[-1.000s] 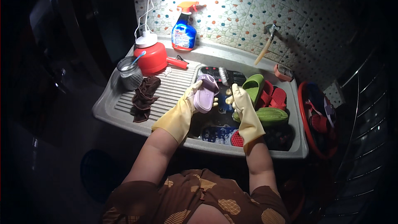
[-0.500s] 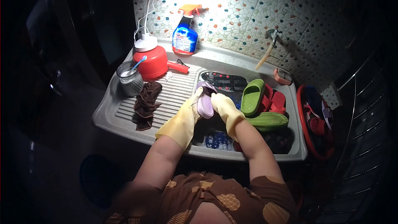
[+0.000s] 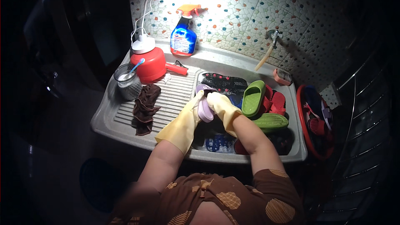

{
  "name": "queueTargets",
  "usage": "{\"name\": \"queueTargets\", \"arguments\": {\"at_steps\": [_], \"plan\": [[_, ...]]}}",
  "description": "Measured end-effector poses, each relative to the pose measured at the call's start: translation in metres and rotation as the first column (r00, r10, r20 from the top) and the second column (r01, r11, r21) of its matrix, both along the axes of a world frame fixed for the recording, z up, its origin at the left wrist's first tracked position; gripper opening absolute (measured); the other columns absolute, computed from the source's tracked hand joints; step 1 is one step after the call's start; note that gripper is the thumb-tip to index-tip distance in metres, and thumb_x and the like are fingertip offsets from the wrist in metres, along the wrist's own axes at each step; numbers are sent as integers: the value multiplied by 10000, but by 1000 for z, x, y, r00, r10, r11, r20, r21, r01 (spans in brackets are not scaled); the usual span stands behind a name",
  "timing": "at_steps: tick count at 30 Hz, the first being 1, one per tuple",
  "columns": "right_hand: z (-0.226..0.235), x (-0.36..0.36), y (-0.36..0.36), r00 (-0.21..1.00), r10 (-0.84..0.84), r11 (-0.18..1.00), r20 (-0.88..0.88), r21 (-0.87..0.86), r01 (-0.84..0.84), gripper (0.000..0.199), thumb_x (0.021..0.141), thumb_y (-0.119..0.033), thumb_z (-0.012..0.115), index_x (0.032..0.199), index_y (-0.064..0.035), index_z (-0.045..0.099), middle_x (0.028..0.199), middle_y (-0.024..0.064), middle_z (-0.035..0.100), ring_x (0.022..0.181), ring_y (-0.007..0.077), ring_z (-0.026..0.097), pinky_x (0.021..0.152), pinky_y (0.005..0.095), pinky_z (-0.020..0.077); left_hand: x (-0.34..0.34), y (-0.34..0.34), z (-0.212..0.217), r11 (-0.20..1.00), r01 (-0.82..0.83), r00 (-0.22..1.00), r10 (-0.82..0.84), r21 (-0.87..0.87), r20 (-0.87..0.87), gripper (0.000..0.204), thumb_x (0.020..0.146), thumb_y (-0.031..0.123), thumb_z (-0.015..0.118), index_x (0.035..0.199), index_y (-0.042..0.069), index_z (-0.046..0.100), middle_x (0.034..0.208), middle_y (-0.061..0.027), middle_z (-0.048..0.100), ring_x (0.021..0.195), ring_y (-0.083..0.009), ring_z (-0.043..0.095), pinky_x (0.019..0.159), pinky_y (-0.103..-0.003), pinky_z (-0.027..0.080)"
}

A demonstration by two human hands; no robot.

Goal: Washing multiple pairs of shoes and sandals in a sink using a brush and soap.

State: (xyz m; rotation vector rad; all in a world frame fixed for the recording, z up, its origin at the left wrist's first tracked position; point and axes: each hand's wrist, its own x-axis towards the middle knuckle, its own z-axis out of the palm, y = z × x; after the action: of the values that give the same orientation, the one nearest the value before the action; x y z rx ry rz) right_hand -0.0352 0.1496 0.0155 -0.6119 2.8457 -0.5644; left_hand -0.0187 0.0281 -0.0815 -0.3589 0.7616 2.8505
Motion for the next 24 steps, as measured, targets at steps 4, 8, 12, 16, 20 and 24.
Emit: {"name": "queueTargets", "arguments": {"at_steps": [4,8,12,16,20,24], "plan": [[24,33,11,901,-252,968,352,109,228,621,1014,-458,288,883,-29,717,732,144,688,645,297,689,712,422,539,0,2,-1,1000,23,1000,-23,-6,-1,497,973,443,594,1302,72,554,1166,-183,658,1000,-349,663,847,-534,550],[47,69,45,851,-235,946,469,310,90,652,1008,-473,264,776,-55,708,696,138,675,632,298,679,692,428,533,3,0,-4,999,48,999,-48,-2,-15,500,971,443,599,1303,73,551,1158,-185,659,998,-350,663,844,-526,551],[16,20,26,989,78,995,123,59,-85,546,989,-384,339,847,-15,716,763,188,698,716,365,691,707,449,528,5,-2,-6,996,88,995,-89,-14,-55,503,969,444,604,1304,73,549,1150,-187,660,995,-351,663,840,-519,553],[-18,-29,-10,976,-82,994,201,84,66,428,952,-306,428,924,18,707,853,221,711,774,365,702,697,451,518,-2,4,-6,998,8,1000,-6,-62,28,526,968,442,616,1310,49,545,1156,-199,663,998,-359,664,871,-497,551],[-13,-19,3,801,-314,915,510,-62,399,416,952,-351,464,965,9,673,798,140,675,641,231,656,548,397,511,-8,4,-8,1000,12,999,-11,-25,35,529,968,441,616,1317,51,542,1162,-200,663,1000,-359,664,877,-492,551],[-4,12,32,930,-343,936,133,-34,351,503,966,-370,449,1343,-46,524,969,131,684,713,231,677,589,400,535,-8,-1,-10,999,49,999,-49,12,-17,532,968,440,615,1325,52,539,1169,-201,662,1002,-359,665,883,-488,551]]}}
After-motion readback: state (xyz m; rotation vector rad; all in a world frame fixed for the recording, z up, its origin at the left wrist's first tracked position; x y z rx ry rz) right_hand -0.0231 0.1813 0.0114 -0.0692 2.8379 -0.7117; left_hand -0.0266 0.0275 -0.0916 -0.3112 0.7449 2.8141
